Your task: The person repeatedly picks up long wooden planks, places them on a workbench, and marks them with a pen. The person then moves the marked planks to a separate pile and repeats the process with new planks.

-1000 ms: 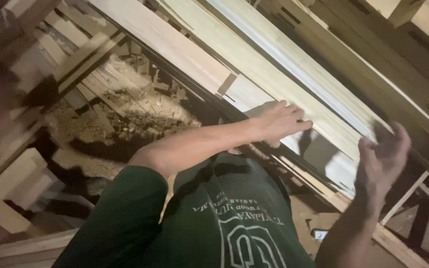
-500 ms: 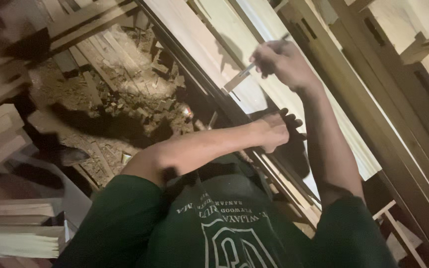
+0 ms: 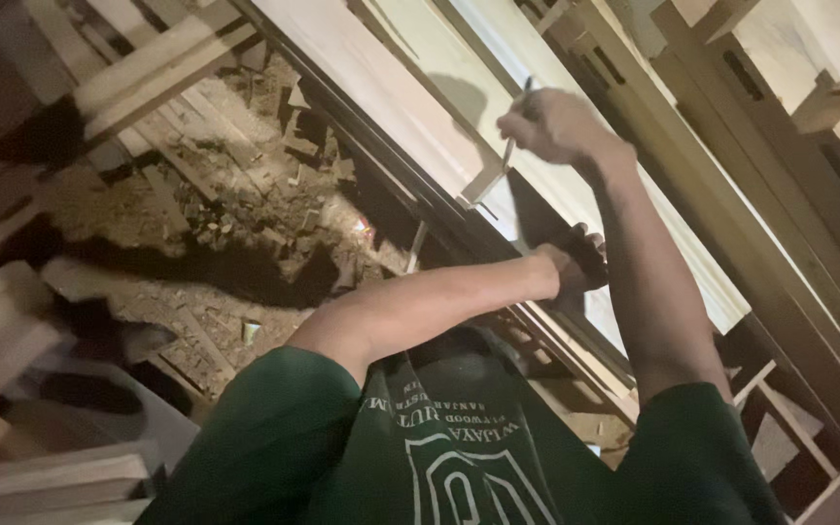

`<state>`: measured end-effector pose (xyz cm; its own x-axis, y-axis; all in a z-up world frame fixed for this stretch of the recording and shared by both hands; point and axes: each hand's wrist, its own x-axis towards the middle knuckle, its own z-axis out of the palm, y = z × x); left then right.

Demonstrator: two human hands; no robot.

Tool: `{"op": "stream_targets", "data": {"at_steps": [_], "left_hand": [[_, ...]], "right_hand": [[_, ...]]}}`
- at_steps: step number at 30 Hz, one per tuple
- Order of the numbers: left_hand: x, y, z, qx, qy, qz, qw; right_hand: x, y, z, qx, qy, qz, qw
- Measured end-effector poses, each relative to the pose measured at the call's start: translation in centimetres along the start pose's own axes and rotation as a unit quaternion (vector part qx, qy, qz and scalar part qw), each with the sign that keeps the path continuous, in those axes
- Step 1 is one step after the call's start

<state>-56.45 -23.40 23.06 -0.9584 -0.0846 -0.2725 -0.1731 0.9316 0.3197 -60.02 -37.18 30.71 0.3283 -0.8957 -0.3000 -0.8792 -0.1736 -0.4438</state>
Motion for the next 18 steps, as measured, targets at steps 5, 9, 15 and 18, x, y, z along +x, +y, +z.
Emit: {"op": "stream_targets", "data": {"at_steps": [5, 9, 15, 18], "left_hand": [[-1.7, -0.3, -0.2, 0.000, 0.070, 0.025, 0.997], [-1.0, 0.0, 1.5, -0.053, 0.055, 0.058, 0.995], [-2.1, -0.7, 0.6, 0.024, 0.064, 0.042, 0.997], [-2.8, -0.6, -1.7, 0.020, 0.023, 0.071, 0.997]], "right_hand": [[0.0, -0.6, 0.4, 0.072, -0.025, 0.029, 0.997], [-0.8, -1.2, 2.2, 0.121, -0.076, 0.023, 0.989], [-0.3, -0.7, -0.1, -0.032, 0.048, 0.160, 0.985], [-2.6, -0.3, -1.1, 0.042, 0.149, 0.147, 0.977]]}}
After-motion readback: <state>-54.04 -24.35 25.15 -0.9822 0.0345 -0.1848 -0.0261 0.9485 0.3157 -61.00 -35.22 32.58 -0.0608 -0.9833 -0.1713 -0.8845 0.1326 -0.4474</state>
